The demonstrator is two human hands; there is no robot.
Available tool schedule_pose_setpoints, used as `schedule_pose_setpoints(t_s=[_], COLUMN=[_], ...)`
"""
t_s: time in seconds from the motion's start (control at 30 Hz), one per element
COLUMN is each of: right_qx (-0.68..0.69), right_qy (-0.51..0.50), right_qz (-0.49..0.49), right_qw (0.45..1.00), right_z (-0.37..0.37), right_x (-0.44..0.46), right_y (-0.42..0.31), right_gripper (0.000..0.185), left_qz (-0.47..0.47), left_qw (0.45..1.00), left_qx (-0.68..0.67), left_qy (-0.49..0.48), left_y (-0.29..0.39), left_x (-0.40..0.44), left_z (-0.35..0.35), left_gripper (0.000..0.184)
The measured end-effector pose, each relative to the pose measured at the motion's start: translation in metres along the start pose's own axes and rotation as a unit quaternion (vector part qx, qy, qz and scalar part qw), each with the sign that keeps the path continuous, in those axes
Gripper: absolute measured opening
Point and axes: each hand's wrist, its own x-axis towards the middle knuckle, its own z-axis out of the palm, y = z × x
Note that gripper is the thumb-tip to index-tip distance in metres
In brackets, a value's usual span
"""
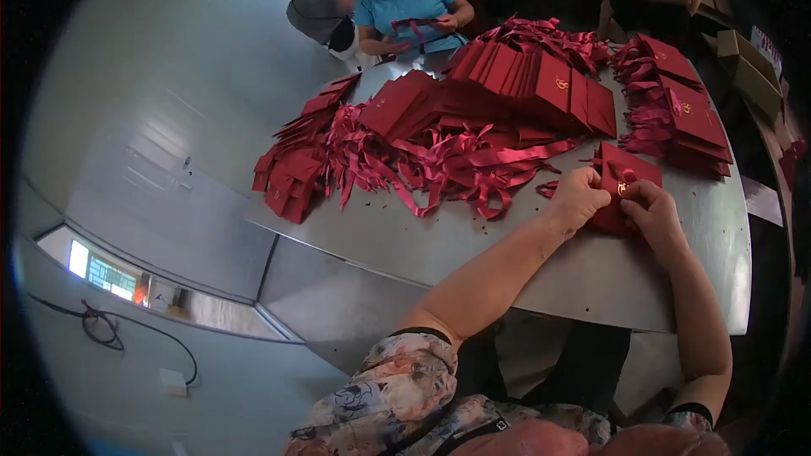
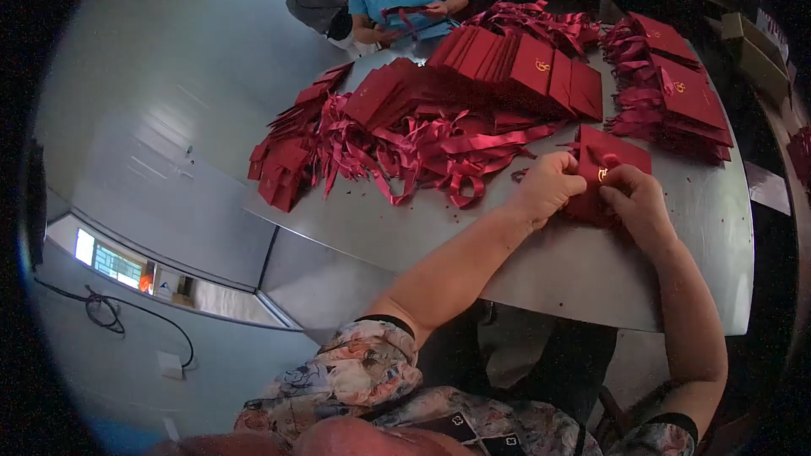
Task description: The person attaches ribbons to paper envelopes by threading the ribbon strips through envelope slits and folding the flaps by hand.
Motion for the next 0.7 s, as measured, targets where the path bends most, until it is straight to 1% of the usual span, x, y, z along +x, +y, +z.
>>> schedule_pose_setpoints(t_s=[0.07,0.13,0.17,0.2,0.23,0.27,0.3,0.33,0.37,0.43,0.47,0.57,0.6,0.63,0.7], right_qx=[0.007,-0.045,-0.049,0.019,-0.044,-0.041,-0.039,-0.031,-0.036,-0.065,-0.067,-0.179,-0.183,-0.184,-0.230], right_qy=[0.000,0.017,0.012,0.043,0.064,0.074,0.080,0.082,0.085,0.005,0.008,-0.024,0.004,0.005,0.026], right_qz=[0.019,-0.032,-0.025,-0.038,-0.084,-0.113,-0.124,-0.148,-0.133,-0.081,-0.080,-0.177,-0.206,-0.206,-0.210], right_qw=[1.000,0.998,0.998,0.998,0.993,0.990,0.988,0.985,0.987,0.995,0.994,0.967,0.961,0.961,0.950], right_z=[-0.001,-0.003,-0.006,-0.004,-0.010,-0.014,-0.016,-0.018,-0.020,-0.021,-0.020,-0.009,-0.003,-0.001,0.004], right_x=[-0.003,0.005,0.003,-0.001,-0.001,0.000,-0.003,-0.002,-0.003,-0.001,0.002,0.011,0.009,0.009,0.011], right_y=[-0.007,0.011,0.005,-0.002,-0.007,-0.010,-0.014,-0.018,-0.023,-0.032,-0.031,-0.021,-0.028,-0.028,-0.022], right_gripper=[0.009,0.011,0.013,0.014,0.014,0.013,0.013,0.013,0.013,0.016,0.016,0.013,0.011,0.011,0.012], left_qz=[0.000,-0.009,-0.010,-0.060,-0.080,-0.100,-0.122,-0.124,-0.120,-0.131,-0.132,-0.124,-0.119,-0.119,-0.115], left_qw=[1.000,0.999,1.000,0.998,0.996,0.995,0.991,0.991,0.991,0.990,0.990,0.991,0.991,0.991,0.990], left_qx=[0.006,0.038,0.014,-0.005,0.000,-0.029,-0.053,-0.055,-0.055,-0.053,-0.042,-0.055,-0.058,-0.058,-0.078], left_qy=[0.001,0.016,-0.002,-0.015,-0.031,-0.004,-0.001,-0.012,-0.020,-0.014,-0.004,-0.016,-0.018,-0.019,-0.005], left_y=[0.000,-0.002,0.007,0.000,0.004,0.009,0.014,0.017,0.018,0.018,0.020,0.015,0.014,0.014,0.015], left_x=[-0.002,0.001,-0.005,0.004,0.005,0.003,0.002,0.002,0.002,0.001,0.002,0.004,0.004,0.004,0.005], left_z=[0.001,-0.002,-0.002,-0.008,-0.018,-0.017,-0.019,-0.020,-0.021,-0.021,-0.021,-0.027,-0.026,-0.026,-0.025], left_gripper=[0.017,0.018,0.018,0.014,0.010,0.011,0.015,0.016,0.017,0.017,0.017,0.018,0.018,0.018,0.014])
